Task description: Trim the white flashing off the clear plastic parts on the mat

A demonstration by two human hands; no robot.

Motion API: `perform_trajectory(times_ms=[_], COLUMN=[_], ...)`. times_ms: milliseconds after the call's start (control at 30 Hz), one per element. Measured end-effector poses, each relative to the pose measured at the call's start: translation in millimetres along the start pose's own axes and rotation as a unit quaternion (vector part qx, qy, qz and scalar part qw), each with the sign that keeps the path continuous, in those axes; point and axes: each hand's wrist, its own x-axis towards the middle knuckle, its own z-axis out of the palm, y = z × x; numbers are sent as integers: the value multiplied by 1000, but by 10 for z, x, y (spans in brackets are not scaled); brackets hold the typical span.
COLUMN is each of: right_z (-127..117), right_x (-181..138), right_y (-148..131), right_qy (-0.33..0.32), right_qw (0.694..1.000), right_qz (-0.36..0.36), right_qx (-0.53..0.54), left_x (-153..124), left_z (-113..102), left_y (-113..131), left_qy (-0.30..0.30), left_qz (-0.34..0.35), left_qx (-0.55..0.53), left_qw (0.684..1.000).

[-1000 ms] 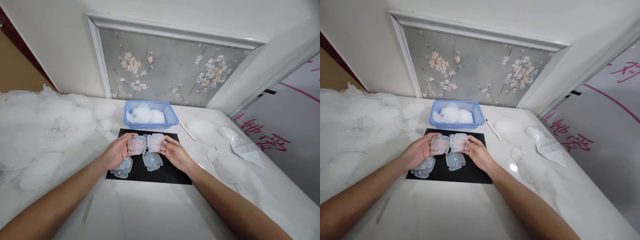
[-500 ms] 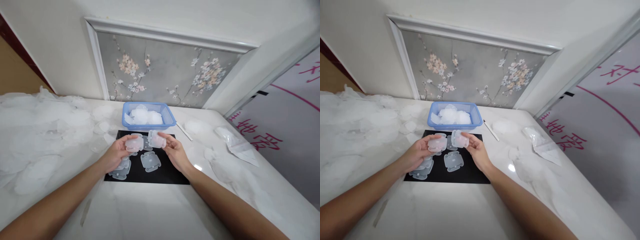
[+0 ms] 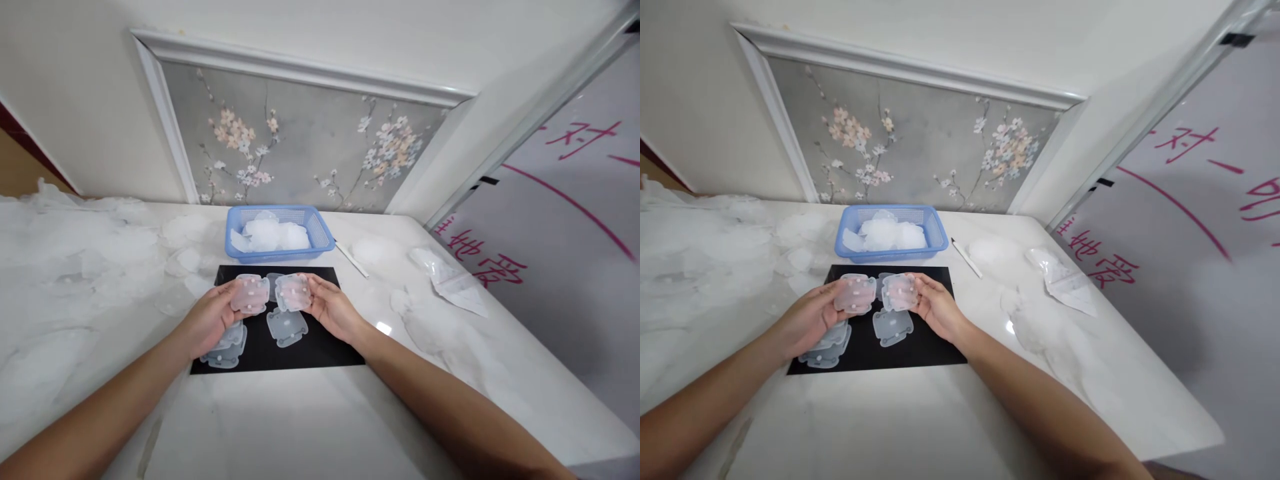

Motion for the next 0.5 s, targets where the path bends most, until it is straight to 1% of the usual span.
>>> perform_trajectory(times_ms=[100, 267, 367, 500], right_z=[-15, -23, -25, 36], right_x=[20, 20, -2, -34], right_y=[8, 20, 13, 0], right_qy=[0, -4, -3, -1], right_qw=[1000, 1000, 1000, 999], right_qz=[14, 22, 9, -27], right_qx=[12, 11, 3, -42], left_x=[9, -1, 2, 2], left_z=[8, 49, 36, 30], left_y=[31, 64, 72, 57], left_qy=[-14, -8, -19, -38], left_qz=[-18, -32, -31, -21], left_qx=[-14, -29, -34, -17], left_qw=[1000, 999, 999, 999])
